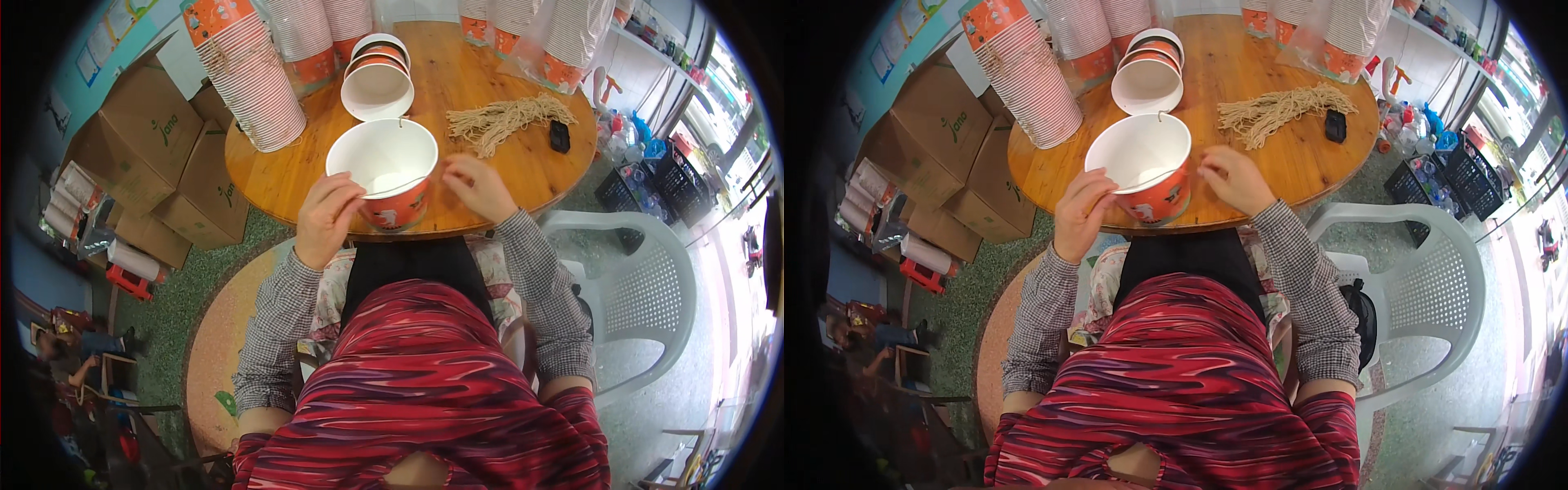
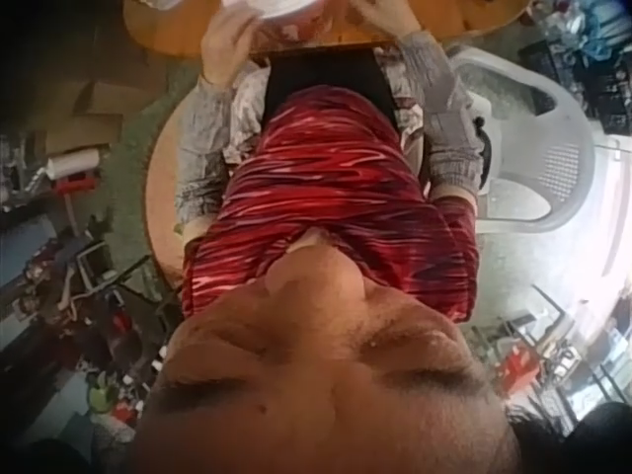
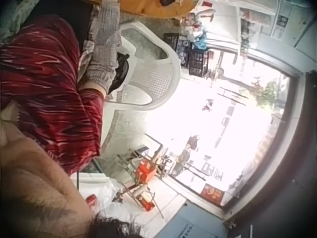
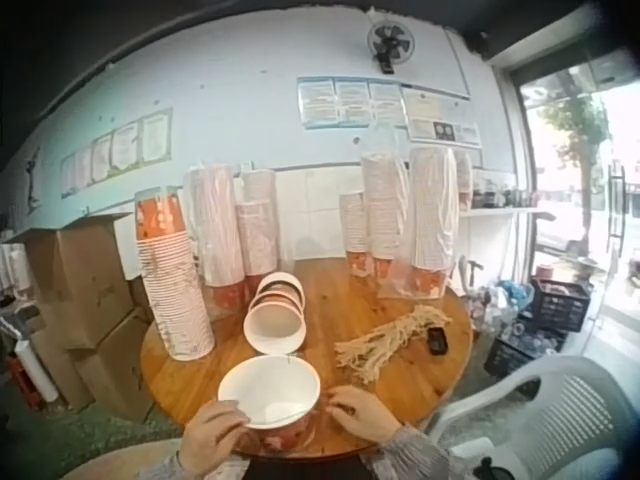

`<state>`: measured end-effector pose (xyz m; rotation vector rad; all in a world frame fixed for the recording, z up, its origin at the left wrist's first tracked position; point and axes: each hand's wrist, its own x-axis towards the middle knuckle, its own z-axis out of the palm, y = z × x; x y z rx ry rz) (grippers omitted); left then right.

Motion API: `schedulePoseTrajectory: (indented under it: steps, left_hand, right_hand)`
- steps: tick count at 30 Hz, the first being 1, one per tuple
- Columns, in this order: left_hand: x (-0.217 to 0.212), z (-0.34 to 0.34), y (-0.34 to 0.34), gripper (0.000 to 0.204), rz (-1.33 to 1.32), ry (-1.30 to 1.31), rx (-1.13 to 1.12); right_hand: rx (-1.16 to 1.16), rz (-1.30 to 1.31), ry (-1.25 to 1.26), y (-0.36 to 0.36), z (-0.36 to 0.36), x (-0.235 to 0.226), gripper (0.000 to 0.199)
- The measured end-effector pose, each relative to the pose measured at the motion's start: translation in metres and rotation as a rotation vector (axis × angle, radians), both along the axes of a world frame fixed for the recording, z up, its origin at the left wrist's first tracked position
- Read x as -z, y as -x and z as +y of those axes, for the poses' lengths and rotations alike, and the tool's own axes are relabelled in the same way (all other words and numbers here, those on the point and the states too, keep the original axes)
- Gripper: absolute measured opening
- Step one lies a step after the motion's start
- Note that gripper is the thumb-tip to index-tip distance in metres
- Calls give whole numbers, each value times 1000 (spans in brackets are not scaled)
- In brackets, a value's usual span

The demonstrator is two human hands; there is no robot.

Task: Threading and tying strings onto decorative paper buckets at a wooden table.

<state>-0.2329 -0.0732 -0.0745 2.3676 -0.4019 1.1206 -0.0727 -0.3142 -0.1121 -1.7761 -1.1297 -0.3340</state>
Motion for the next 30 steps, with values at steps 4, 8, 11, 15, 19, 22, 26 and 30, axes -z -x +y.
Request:
schedulePoseTrajectory:
  steps: [4, 8, 11, 15, 19, 22, 26, 30]
  left_hand:
    - [2, 10, 5, 15, 56, 121, -28]
    - [18, 34, 8, 16, 23, 276, -77]
    - [29, 43, 11, 17, 26, 460, -87]
    - [42, 40, 22, 17, -21, 599, -155]
    - [48, 28, 25, 16, -14, 761, -187]
    - [49, 26, 22, 15, -78, 826, -182]
    - [20, 33, 8, 15, -118, 818, -198]
    - [-12, 59, -27, 31, -217, 656, -49]
  right_hand:
    - [-18, 62, 70, 9, 2, 40, 17]
    - [35, 281, 67, 23, 9, 49, 16]
    - [-39, 585, -63, 37, 19, 52, 17]
    - [-343, 966, -309, 62, 37, 56, 26]
    - [-351, 931, -322, 85, 55, 54, 20]
    - [-296, 863, -344, 88, 70, 53, 16]
    - [-234, 836, -451, 86, 96, 44, 14]
    - [-155, 726, -527, 57, 124, 12, 13]
